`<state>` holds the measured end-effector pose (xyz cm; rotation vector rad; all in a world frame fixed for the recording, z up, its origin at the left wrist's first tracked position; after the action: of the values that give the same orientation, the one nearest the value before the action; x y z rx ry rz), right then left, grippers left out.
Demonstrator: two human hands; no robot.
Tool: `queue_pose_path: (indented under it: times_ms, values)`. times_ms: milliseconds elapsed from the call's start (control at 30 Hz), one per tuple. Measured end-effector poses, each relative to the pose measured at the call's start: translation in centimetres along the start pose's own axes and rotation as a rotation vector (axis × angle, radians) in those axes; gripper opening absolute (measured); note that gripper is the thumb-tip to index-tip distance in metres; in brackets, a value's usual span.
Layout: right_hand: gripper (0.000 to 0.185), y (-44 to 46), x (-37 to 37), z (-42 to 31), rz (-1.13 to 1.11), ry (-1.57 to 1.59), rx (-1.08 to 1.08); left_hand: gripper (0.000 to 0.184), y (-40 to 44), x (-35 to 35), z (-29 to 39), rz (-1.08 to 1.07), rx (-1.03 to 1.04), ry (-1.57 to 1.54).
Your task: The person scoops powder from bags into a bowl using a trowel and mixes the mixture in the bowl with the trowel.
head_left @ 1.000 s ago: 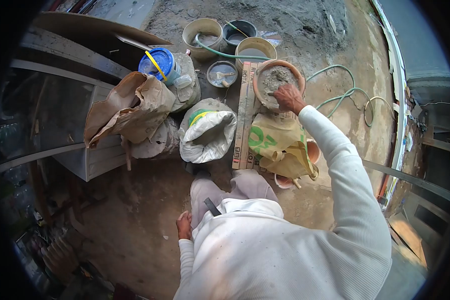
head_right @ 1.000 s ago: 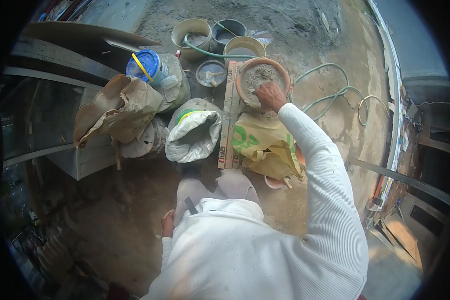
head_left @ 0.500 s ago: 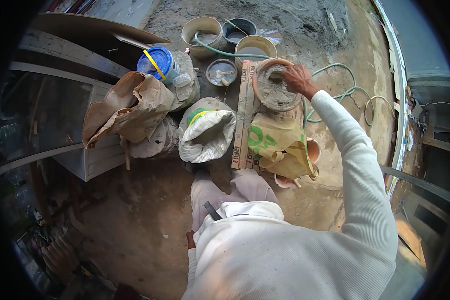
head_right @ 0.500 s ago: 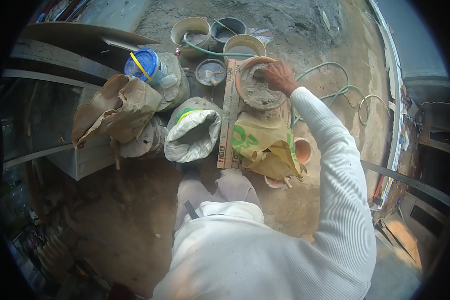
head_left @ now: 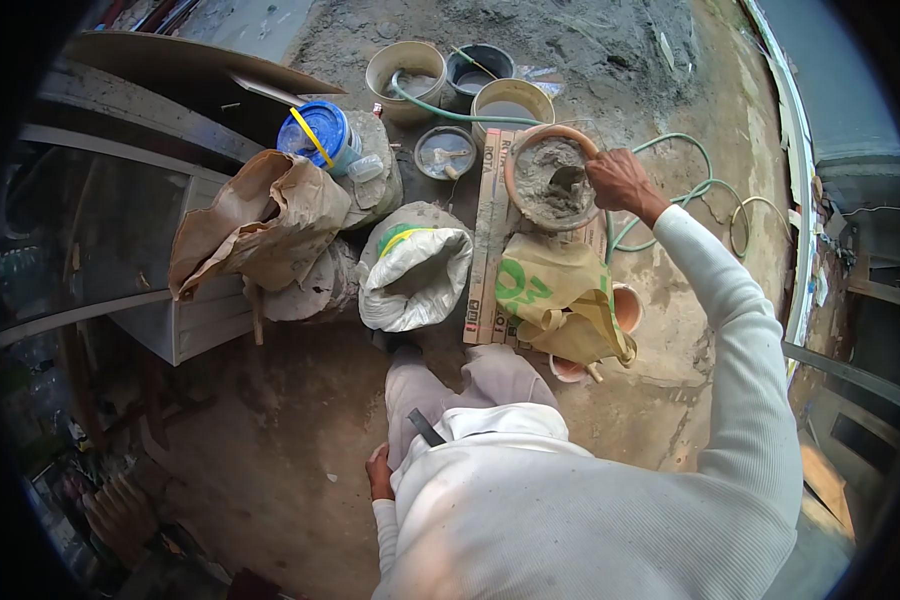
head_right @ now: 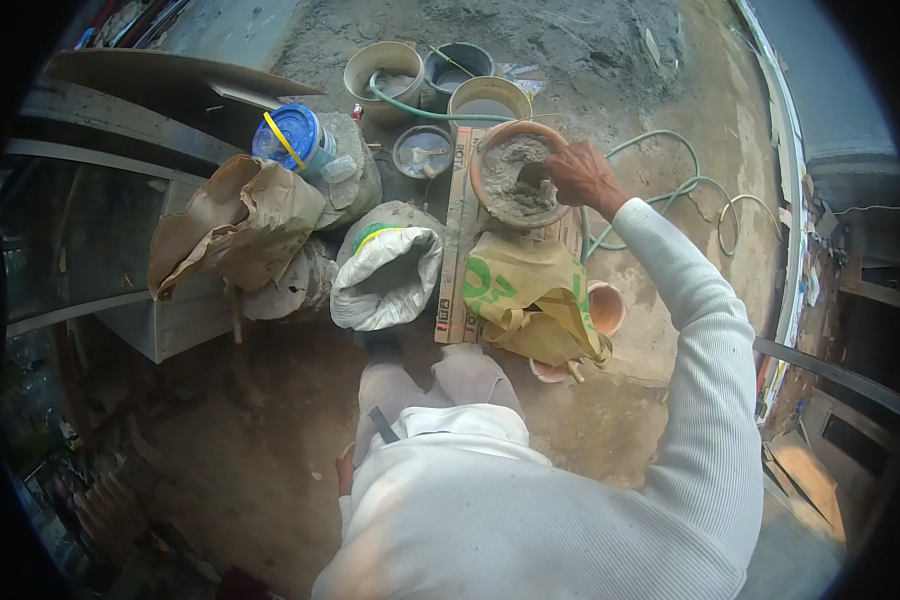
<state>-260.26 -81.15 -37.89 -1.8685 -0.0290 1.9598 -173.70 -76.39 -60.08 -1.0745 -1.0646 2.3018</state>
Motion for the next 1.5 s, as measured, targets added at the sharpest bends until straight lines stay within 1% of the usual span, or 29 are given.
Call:
queue_pose_path:
  times_ms: [33,100,133,233,267,333,367,400,433,533,600,633,667,700,767,800,833,900,933,1000,1067,1167,1200,1267,1333,1433,1500]
  values:
    - [0.010,0.3,-1.1,0.5,0.005,-0.020,0.006,0.039,0.7,0.3,-0.1,-0.017,0.066,0.007]
    - [0.009,1.3,-2.2,1.1,0.007,-0.046,0.021,0.037,-0.1,0.2,2.1,-0.032,-0.044,-0.077]
    - [0.007,2.6,-0.6,2.2,0.043,-0.025,0.026,0.036,-0.7,0.3,4.1,-0.037,-0.100,-0.119]
    - [0.007,5.8,5.1,2.9,0.088,0.001,0.049,0.031,-1.0,-0.3,5.0,0.035,-0.181,-0.161]
    - [0.008,6.2,7.0,2.4,0.036,0.045,0.057,0.030,-1.6,-0.4,4.8,0.044,-0.205,-0.243]
    - [0.008,6.9,11.2,2.4,0.003,0.111,0.141,0.027,-2.6,-1.0,4.8,0.065,-0.250,-0.409]
    - [0.007,7.0,11.2,1.8,-0.011,0.141,0.180,0.028,-2.8,-1.4,4.7,0.085,-0.240,-0.402]
    - [0.007,6.5,10.5,1.3,0.025,0.137,0.111,0.029,-3.6,-1.7,4.4,0.100,-0.236,-0.393]
    - [0.007,5.6,10.2,1.2,-0.007,0.126,0.085,0.030,-4.2,-1.7,4.2,0.107,-0.230,-0.386]
    - [0.008,3.6,7.9,1.1,-0.079,0.094,0.013,0.035,-4.9,-1.6,4.5,0.048,-0.140,0.069]
    - [0.007,2.0,6.6,1.1,-0.033,0.067,-0.015,0.037,-2.0,-1.2,-3.5,-0.001,-0.180,0.116]
    - [0.007,1.3,5.5,1.0,-0.004,0.053,-0.030,0.037,-0.4,-0.9,-5.9,-0.022,-0.196,0.138]
    - [0.005,0.3,3.3,0.6,0.045,0.089,-0.063,0.038,-0.4,-0.8,-3.8,-0.033,-0.137,0.124]
    - [0.005,0.0,1.5,0.7,0.025,0.078,-0.034,0.039,-0.8,-0.9,-1.7,-0.043,-0.080,0.108]
    - [0.004,0.0,-0.8,0.7,-0.022,0.058,0.020,0.041,-1.1,-1.1,2.2,-0.042,-0.131,-0.003]
    - [0.003,0.6,-0.9,0.8,0.050,0.053,-0.023,0.042,-1.2,-1.2,4.8,-0.032,-0.237,-0.093]
    - [0.002,1.6,-0.1,1.3,0.044,0.025,0.000,0.043,-0.9,-1.0,6.7,-0.020,-0.341,-0.182]
    - [0.004,4.3,2.1,1.4,0.044,-0.024,0.041,0.045,1.4,-1.4,10.2,-0.066,-0.251,-0.200]
    - [0.006,5.0,3.1,0.9,0.092,0.014,0.014,0.046,2.3,-1.8,11.6,-0.084,-0.210,-0.207]
    - [0.005,6.2,6.4,0.2,0.049,0.053,0.039,0.045,2.9,-2.3,16.7,-0.069,-0.117,-0.202]
    - [0.005,6.2,8.2,0.0,-0.025,0.074,0.086,0.046,2.7,-2.8,21.1,-0.061,-0.054,-0.201]
    - [0.005,4.3,6.9,-0.1,-0.069,0.057,0.017,0.047,2.5,-2.3,25.3,-0.074,0.008,-0.197]
    - [0.004,3.7,6.0,-0.1,-0.038,0.050,-0.016,0.046,2.6,-2.1,26.3,-0.080,0.025,-0.183]
    - [0.003,2.1,3.6,0.0,-0.022,0.026,-0.020,0.046,2.8,-0.8,29.0,-0.114,0.068,-0.174]
    - [0.002,1.3,1.9,0.2,-0.024,0.000,-0.013,0.044,3.9,1.5,33.3,-0.162,0.124,-0.182]
    - [0.004,2.4,1.5,-0.1,0.075,-0.058,-0.007,0.045,5.9,6.9,41.0,-0.316,0.259,-0.142]
    - [0.003,4.3,3.2,-0.3,0.115,-0.079,0.042,0.046,6.9,11.4,45.8,-0.437,0.333,-0.105]
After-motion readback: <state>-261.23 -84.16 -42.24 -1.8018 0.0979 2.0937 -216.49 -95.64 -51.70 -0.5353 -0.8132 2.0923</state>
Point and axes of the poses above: each hand's wrist, its own y-axis towards the middle knuckle, its own x-axis out of the palm, z = x × y, the point moved 8 cm from there along y, towards the middle knuckle, and after that the axes turned 7 degrees about y, right-handed, at the moved point
